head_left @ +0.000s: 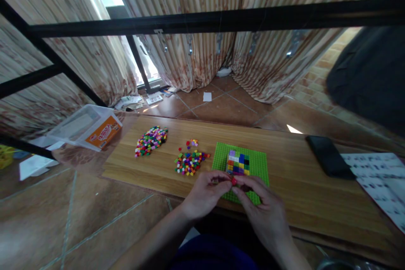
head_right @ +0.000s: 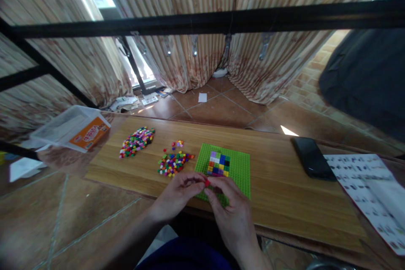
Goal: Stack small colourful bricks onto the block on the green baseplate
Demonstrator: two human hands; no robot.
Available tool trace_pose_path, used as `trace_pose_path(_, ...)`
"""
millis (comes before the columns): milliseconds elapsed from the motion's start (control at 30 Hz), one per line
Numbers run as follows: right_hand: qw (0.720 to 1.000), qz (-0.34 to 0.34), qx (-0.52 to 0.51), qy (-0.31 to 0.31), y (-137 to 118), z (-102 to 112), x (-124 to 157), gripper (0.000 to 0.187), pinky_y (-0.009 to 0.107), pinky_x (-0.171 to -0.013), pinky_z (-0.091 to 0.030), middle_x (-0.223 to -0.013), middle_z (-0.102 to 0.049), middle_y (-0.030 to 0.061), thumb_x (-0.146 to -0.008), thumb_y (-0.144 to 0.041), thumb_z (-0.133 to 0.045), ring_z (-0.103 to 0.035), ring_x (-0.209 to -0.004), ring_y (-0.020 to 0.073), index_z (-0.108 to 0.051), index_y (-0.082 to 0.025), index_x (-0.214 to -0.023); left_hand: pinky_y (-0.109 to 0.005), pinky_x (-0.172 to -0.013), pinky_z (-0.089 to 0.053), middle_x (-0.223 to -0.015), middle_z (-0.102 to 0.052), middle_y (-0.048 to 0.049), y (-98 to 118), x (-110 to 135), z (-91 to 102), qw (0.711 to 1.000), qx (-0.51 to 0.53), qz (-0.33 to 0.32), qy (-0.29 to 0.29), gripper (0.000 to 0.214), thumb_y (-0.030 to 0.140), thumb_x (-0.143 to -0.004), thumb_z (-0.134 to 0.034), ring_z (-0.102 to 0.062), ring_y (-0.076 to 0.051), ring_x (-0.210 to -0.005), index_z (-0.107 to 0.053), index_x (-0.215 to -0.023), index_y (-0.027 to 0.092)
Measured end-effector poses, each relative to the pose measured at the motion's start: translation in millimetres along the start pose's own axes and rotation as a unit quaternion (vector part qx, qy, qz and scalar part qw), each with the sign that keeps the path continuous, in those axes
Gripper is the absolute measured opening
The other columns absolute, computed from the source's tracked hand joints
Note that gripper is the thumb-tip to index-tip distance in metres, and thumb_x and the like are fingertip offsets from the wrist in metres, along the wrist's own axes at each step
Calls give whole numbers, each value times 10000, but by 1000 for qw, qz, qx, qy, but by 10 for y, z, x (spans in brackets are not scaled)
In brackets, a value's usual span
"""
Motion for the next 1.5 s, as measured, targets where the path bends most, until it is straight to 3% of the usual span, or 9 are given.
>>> trace_pose_path(200,1000,-20,-1,-2,104,70,36,153,282,-742,-545,-915,-698,24,-862,-311,-631,-655,-802,154,-708,-261,-984,-269,-788,-446,-792,-711,-16,-46,-51,-87,996,58,61,2,133,298,-695,-710,-608,-149,-763,-730,-755,180)
trace_pose_path(433,999,-34,-15,-5,224,124,-11,167,283,-756,-517,-914,-683,27,-876,-328,-613,-637,-817,153,-691,-247,-999,-262,-753,-443,-757,-693,-15,-36,-128,-144,999,22,44,11,119,281,-699,-698,-593,-142,-727,-722,-743,173)
trace_pose_path(633,997,-62,11,46,606,257,-348,203,312,-773,-504,-1009,-651,37,-840,-387,-640,-621,-848,165,-695,-237,-965,-231,-609,-423,-724,-664,-14,-97,-365,51,987,-115,-30,110,170,299,-773,-629,-551,-121,-630,-700,-802,147)
trace_pose_path(767,998,-53,27,36,790,229,-629,220,376,-864,-481,-1074,-637,63,-823,-400,-638,-605,-993,210,-712,-227,-937,-231,-606,-450,-787,-678,-23,-157,-661,215,973,-162,-58,154,162,232,-783,-595,-571,-123,-640,-684,-891,149)
trace_pose_path(933,998,-49,22,11,882,119,-755,210,431,-944,-446,-1095,-634,66,-801,-387,-648,-591,-1041,225,-722,-231,-920,-252,-749,-494,-919,-687,-47,-191,-959,216,979,-143,-91,116,153,177,-791,-581,-615,-142,-807,-660,-918,145)
trace_pose_path(1067,998,-57,9,0,926,79,-749,198,441,-981,-427,-1096,-635,59,-789,-377,-657,-591,-1049,221,-727,-238,-911,-272,-789,-503,-936,-684,-57,-225,-1093,137,990,-87,-75,87,190,169,-804,-573,-621,-144,-829,-643,-977,137)
trace_pose_path(1333,997,-77,-8,-10,921,77,-746,190,405,-917,-466,-1087,-653,53,-775,-359,-664,-611,-1022,221,-735,-240,-905,-272,-765,-516,-886,-698,-50,-327,-1221,8,993,-91,-59,45,289,159,-793,-600,-639,-141,-783,-632,-1078,126)
trace_pose_path(1500,995,-97,-15,-14,925,80,-761,202,394,-868,-487,-1053,-676,52,-751,-364,-678,-624,-980,224,-745,-245,-900,-277,-771,-524,-889,-706,-66,-370,-1244,-66,991,-111,-56,50,335,169,-755,-659,-656,-155,-805,-634,-1083,105)
Point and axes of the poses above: each hand's wrist, its own x-axis away from the middle knuckle, its own z-axis out of the back of the hand, y = z × x, the point moved 3 cm from there along -x, towards the middle knuckle
